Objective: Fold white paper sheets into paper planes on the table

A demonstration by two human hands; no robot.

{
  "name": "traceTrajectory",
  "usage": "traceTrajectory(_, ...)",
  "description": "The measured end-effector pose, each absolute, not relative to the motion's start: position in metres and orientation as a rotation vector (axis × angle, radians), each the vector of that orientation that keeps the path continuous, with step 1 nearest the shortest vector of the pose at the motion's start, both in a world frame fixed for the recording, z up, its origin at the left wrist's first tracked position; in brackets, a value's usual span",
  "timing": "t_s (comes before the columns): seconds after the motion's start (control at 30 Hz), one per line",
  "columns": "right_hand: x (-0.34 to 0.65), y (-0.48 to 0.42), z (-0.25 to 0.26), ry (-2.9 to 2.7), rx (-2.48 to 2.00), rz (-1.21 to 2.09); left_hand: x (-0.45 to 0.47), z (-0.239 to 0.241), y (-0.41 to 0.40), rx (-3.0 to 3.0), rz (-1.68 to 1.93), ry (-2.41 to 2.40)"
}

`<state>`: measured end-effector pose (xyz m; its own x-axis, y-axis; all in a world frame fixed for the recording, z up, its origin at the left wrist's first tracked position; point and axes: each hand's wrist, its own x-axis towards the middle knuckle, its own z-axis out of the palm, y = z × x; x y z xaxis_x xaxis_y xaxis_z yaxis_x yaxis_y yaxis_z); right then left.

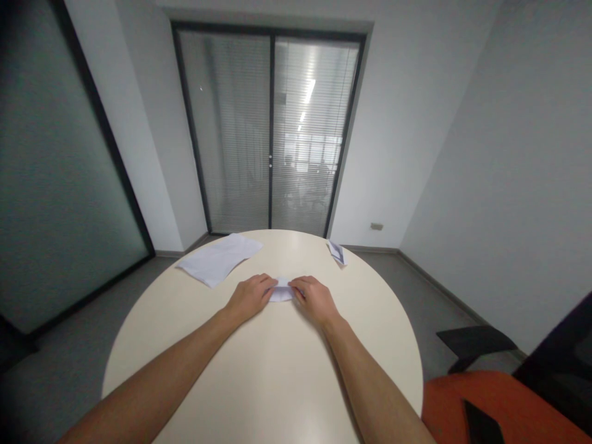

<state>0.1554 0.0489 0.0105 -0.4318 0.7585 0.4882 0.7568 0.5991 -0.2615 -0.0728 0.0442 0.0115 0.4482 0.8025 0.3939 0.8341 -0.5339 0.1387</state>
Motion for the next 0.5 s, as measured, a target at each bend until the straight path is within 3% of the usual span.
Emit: traceTrajectory(0.5,0.1568,0.05,0.0068,-2.043,-1.118,0.114,-0.0782,0.0103,0.0487,-2.506,-1.031,-1.549)
